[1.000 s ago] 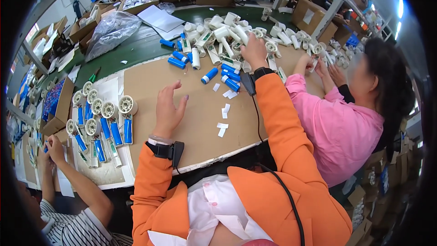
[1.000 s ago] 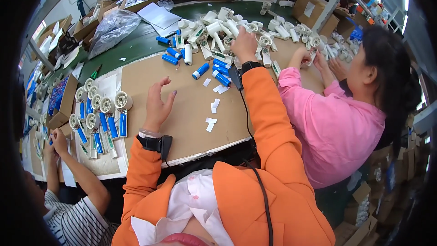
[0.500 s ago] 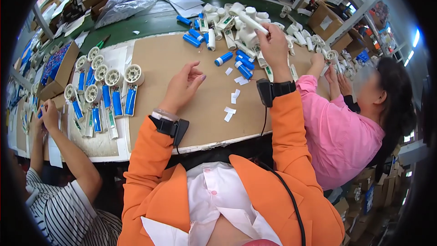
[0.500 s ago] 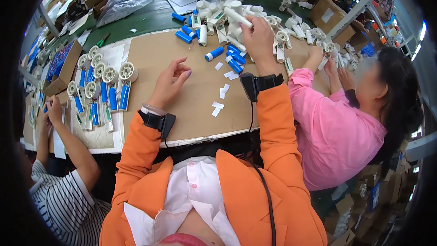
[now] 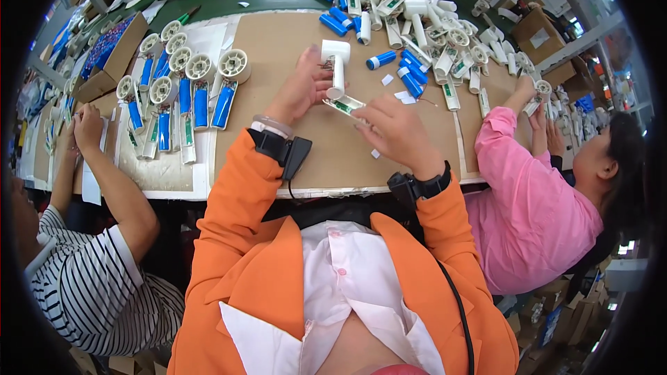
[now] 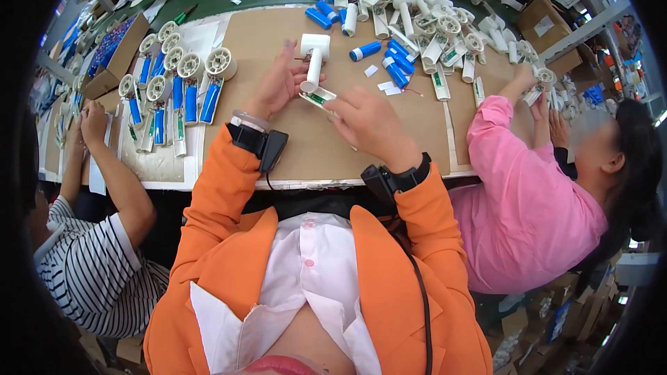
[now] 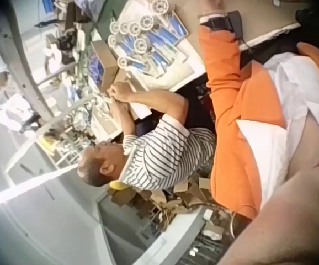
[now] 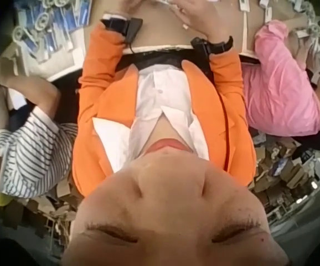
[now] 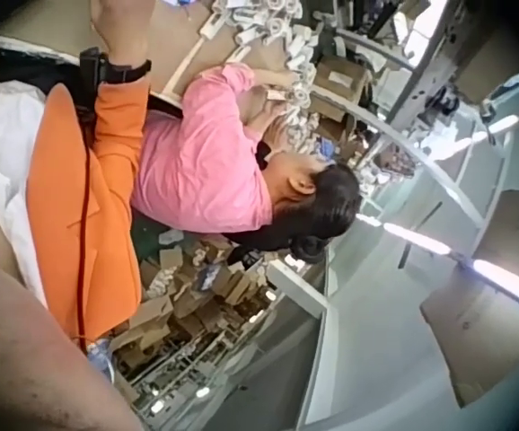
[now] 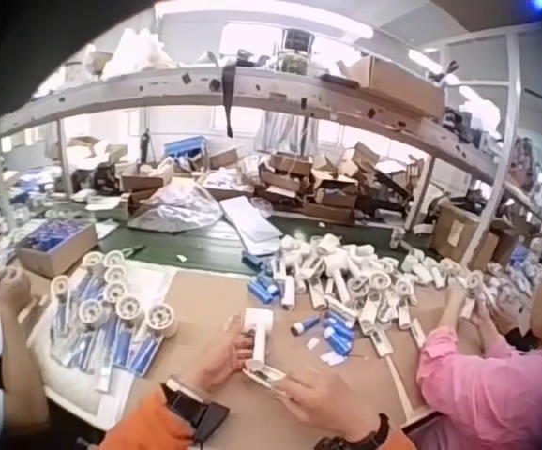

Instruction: The person picks up a battery and a fan housing, places the battery into the housing, and connects the wires to the circuit board. They then pick up a plastic cover and press it onto the housing to close the assembly.

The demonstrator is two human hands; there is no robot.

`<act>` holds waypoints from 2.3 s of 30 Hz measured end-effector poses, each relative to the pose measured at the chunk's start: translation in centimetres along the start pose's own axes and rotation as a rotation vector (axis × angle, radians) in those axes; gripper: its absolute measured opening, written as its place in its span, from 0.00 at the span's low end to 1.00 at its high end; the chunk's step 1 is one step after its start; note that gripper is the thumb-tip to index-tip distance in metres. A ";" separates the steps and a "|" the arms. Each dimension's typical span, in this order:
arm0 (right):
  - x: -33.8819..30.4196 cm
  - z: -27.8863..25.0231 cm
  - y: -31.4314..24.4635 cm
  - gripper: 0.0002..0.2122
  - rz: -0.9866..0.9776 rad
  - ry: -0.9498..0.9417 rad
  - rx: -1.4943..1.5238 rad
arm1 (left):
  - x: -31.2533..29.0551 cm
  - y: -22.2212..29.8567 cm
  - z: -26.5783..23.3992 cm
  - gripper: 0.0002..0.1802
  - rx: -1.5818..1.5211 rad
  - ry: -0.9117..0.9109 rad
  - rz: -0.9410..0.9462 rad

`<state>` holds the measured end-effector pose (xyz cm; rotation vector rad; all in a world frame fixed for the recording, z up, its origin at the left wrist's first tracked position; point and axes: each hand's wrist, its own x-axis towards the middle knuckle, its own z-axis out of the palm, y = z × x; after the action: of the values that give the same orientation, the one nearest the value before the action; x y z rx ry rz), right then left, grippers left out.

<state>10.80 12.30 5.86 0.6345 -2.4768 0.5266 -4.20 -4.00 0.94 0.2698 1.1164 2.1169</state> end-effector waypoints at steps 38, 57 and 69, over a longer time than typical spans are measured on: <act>0.2 5.4 7.0 0.22 0.657 -0.103 0.249 | -0.1 -0.6 -0.9 0.37 1.067 -0.018 0.302; 1.3 6.0 11.8 0.14 0.250 0.117 -0.450 | -0.3 0.4 0.1 0.42 1.398 -0.240 0.702; -0.5 5.6 10.1 0.10 0.360 -0.102 -0.419 | -1.1 -0.6 0.2 0.47 1.433 -0.175 0.614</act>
<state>3.65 18.06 -1.20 0.0499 -2.6962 0.0897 -3.00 -4.44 0.73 1.5450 2.4564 1.2380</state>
